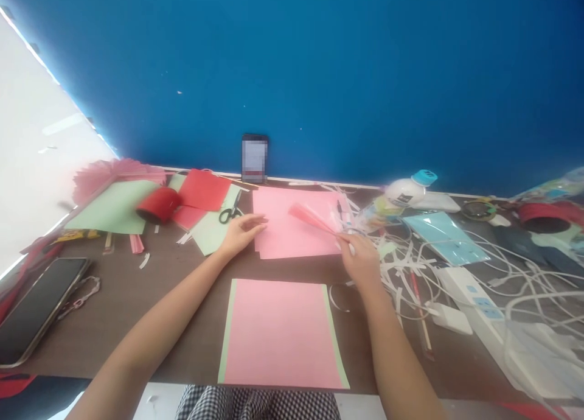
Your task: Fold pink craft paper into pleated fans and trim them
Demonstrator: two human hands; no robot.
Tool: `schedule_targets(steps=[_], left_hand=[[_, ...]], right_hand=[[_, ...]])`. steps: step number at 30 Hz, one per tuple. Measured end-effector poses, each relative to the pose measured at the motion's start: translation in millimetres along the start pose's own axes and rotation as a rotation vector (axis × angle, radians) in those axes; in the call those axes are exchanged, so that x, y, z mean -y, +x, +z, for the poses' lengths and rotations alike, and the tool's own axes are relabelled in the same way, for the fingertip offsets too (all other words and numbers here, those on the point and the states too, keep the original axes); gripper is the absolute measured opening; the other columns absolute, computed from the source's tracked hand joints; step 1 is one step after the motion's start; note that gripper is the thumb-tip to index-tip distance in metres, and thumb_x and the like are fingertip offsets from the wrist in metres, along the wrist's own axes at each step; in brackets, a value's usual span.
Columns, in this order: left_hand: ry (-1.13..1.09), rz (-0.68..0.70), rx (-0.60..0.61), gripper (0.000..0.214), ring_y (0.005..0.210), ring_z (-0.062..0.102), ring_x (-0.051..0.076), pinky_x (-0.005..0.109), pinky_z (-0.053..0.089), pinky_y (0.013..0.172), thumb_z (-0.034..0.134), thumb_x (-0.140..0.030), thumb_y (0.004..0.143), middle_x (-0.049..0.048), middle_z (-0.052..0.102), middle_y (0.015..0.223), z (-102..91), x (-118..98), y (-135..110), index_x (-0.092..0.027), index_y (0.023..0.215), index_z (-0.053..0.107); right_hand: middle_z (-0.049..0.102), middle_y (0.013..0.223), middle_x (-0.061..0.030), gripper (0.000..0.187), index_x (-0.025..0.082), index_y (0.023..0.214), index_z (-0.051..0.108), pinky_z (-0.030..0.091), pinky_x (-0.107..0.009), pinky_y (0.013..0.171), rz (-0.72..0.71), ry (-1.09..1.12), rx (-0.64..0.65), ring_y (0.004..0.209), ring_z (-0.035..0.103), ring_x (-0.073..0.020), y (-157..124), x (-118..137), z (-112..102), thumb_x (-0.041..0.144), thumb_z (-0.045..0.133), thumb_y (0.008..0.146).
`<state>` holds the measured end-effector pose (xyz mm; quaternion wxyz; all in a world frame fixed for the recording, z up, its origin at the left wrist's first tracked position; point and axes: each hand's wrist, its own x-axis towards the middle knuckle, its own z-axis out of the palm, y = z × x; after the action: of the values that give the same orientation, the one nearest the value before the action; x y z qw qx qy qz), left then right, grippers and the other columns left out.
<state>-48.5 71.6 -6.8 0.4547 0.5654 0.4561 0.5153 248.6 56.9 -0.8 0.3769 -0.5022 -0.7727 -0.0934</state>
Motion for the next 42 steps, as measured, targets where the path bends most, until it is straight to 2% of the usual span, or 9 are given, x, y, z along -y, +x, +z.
schedule_targets(steps=[6, 10, 13, 16, 20, 26, 32, 38, 42], left_hand=[[0.108, 0.052, -0.04, 0.02, 0.068, 0.064, 0.015, 0.03, 0.052, 0.072, 0.057, -0.03, 0.075, 0.0058, 0.067, 0.078, 3.4, 1, -2, -0.014, 0.085, 0.063], [0.271, 0.15, 0.025, 0.018, 0.071, 0.063, 0.014, 0.027, 0.049, 0.067, 0.052, -0.026, 0.077, 0.0047, 0.067, 0.078, 2.9, 1, -4, -0.015, 0.087, 0.063], [0.48, 0.311, 0.186, 0.017, 0.073, 0.06, 0.014, 0.028, 0.045, 0.07, 0.048, -0.023, 0.078, 0.004, 0.066, 0.078, 5.6, -8, -8, -0.017, 0.082, 0.063], [0.713, 0.405, 0.436, 0.017, 0.076, 0.056, 0.016, 0.031, 0.04, 0.076, 0.053, -0.032, 0.075, 0.0039, 0.062, 0.078, 14.8, -24, -16, -0.017, 0.073, 0.061], [0.879, 0.36, 0.64, 0.043, 0.081, 0.05, 0.02, 0.033, 0.035, 0.074, 0.062, -0.055, 0.061, 0.0056, 0.056, 0.087, 31.1, -36, -29, -0.016, 0.08, 0.059], [0.761, 0.193, 0.822, 0.034, 0.083, 0.047, 0.018, 0.03, 0.033, 0.073, 0.062, -0.051, 0.065, 0.0033, 0.054, 0.086, 37.1, -33, -32, -0.018, 0.064, 0.058], [0.599, 0.07, 0.778, 0.026, 0.067, 0.049, 0.013, 0.024, 0.034, 0.056, 0.056, -0.043, 0.074, 0.0, 0.056, 0.072, 24.6, -33, -22, -0.018, 0.07, 0.053], [0.431, 0.059, 0.45, 0.021, 0.063, 0.053, 0.01, 0.022, 0.04, 0.057, 0.055, -0.039, 0.076, -0.0011, 0.058, 0.073, 13.6, -18, -11, -0.018, 0.077, 0.05], [0.353, 0.017, 0.26, 0.023, 0.061, 0.055, 0.01, 0.022, 0.043, 0.057, 0.052, -0.039, 0.077, 0.0004, 0.058, 0.081, 10.0, -8, -6, -0.018, 0.085, 0.048]], right_hand=[[0.066, 0.075, -0.0052, 0.017, 0.017, 0.079, 0.062, 0.035, -0.032, 0.076, -0.049, -0.326, -0.06, 0.075, 0.056, -0.0182, 2, -13, 11, 0.017, 0.045, 0.082], [0.065, 0.079, -0.005, 0.015, 0.019, 0.074, 0.062, 0.032, -0.033, 0.076, -0.071, -0.394, 0.08, 0.076, 0.054, -0.0189, 4, -2, 15, 0.014, 0.048, 0.078], [0.064, 0.089, -0.0049, 0.014, 0.02, 0.075, 0.062, 0.031, -0.035, 0.079, -0.073, -0.35, 0.188, 0.083, 0.053, -0.0206, 1, 6, 19, 0.015, 0.05, 0.077], [0.063, 0.095, -0.0052, 0.014, 0.021, 0.083, 0.062, 0.032, -0.037, 0.082, -0.021, -0.261, 0.192, 0.09, 0.053, -0.0218, -3, 8, 20, 0.021, 0.049, 0.078], [0.062, 0.095, -0.0075, 0.023, 0.02, 0.098, 0.059, 0.036, -0.037, 0.08, 0.112, -0.16, 0.089, 0.089, 0.054, -0.0225, -4, 4, 18, 0.025, 0.048, 0.078], [0.062, 0.088, -0.0084, 0.022, 0.018, 0.094, 0.059, 0.042, -0.038, 0.08, 0.243, 0.021, -0.083, 0.086, 0.055, -0.022, 0, -4, 15, 0.027, 0.046, 0.079], [0.062, 0.09, -0.0076, 0.021, 0.018, 0.091, 0.06, 0.045, -0.037, 0.078, 0.404, 0.217, -0.115, 0.085, 0.057, -0.0207, 3, 9, 5, 0.031, 0.049, 0.078], [0.066, 0.09, -0.0053, 0.028, 0.02, 0.098, 0.06, 0.048, -0.032, 0.072, 0.46, 0.521, 0.326, 0.082, 0.061, -0.0184, 6, 30, -3, 0.038, 0.05, 0.079], [0.066, 0.084, -0.0045, 0.024, 0.019, 0.091, 0.061, 0.05, -0.031, 0.066, 0.427, 0.481, 0.319, 0.076, 0.062, -0.0177, 4, 35, 2, 0.035, 0.057, 0.075]])
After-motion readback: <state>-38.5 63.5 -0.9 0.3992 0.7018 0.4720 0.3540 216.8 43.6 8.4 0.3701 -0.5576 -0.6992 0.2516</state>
